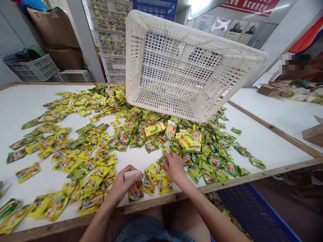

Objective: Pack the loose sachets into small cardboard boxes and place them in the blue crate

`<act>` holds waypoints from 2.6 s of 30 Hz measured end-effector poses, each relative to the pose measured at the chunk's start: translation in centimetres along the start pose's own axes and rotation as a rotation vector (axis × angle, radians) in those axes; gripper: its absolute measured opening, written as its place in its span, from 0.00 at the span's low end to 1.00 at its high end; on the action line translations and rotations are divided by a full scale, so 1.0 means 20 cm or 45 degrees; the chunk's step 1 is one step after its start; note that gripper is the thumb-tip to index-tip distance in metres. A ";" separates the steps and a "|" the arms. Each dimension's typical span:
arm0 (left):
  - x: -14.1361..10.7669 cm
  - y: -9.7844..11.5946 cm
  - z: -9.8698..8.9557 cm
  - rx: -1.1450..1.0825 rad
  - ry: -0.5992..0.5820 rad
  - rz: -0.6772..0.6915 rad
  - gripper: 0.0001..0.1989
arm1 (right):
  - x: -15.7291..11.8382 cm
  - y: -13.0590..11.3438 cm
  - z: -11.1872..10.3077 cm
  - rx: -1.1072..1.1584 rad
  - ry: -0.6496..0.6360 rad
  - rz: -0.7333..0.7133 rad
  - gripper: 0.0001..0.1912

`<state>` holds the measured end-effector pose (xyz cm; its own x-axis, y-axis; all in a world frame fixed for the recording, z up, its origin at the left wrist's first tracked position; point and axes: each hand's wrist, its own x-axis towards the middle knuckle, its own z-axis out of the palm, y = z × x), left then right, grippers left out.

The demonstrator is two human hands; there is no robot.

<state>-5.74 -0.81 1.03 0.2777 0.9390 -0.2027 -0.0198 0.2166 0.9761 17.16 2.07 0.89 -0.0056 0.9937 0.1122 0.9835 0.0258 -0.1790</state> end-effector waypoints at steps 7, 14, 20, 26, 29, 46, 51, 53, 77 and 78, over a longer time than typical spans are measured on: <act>-0.06 -0.04 0.08 -0.247 -0.345 -0.040 0.24 | 0.03 0.01 0.06 0.145 -0.094 0.126 0.15; -0.07 0.00 0.09 -0.027 -0.364 0.038 0.16 | 0.01 0.03 -0.02 0.758 -0.128 0.030 0.11; -0.05 0.01 0.14 -0.041 -0.172 0.069 0.17 | -0.06 -0.10 -0.15 1.200 -0.283 -0.172 0.08; -0.05 0.01 0.18 -0.050 -0.035 0.053 0.19 | -0.08 -0.16 -0.02 1.445 -0.051 0.119 0.14; -0.04 0.01 0.18 -0.079 -0.021 0.010 0.21 | -0.08 -0.16 0.03 1.499 -0.072 0.158 0.15; 0.06 -0.04 0.24 -0.202 0.020 -0.123 0.09 | -0.03 -0.29 -0.18 1.172 -0.021 -0.200 0.05; 0.07 -0.02 0.24 -0.031 0.025 -0.057 0.03 | -0.01 -0.34 -0.21 0.801 -0.085 -0.494 0.05; 0.07 -0.03 0.23 -0.021 0.052 -0.046 0.03 | -0.01 -0.35 -0.21 0.721 -0.102 -0.558 0.07; 0.06 -0.03 0.24 -0.230 -0.028 -0.026 0.10 | -0.07 -0.29 -0.25 0.576 -0.133 -0.553 0.03; 0.06 -0.03 0.24 -0.205 -0.014 -0.008 0.09 | -0.08 -0.29 -0.23 0.564 -0.159 -0.576 0.03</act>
<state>-0.78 -1.05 0.64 0.2888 0.9347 -0.2071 -0.1716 0.2634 0.9493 12.23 -0.28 6.34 -0.4496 0.8786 0.1612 0.7112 0.4613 -0.5305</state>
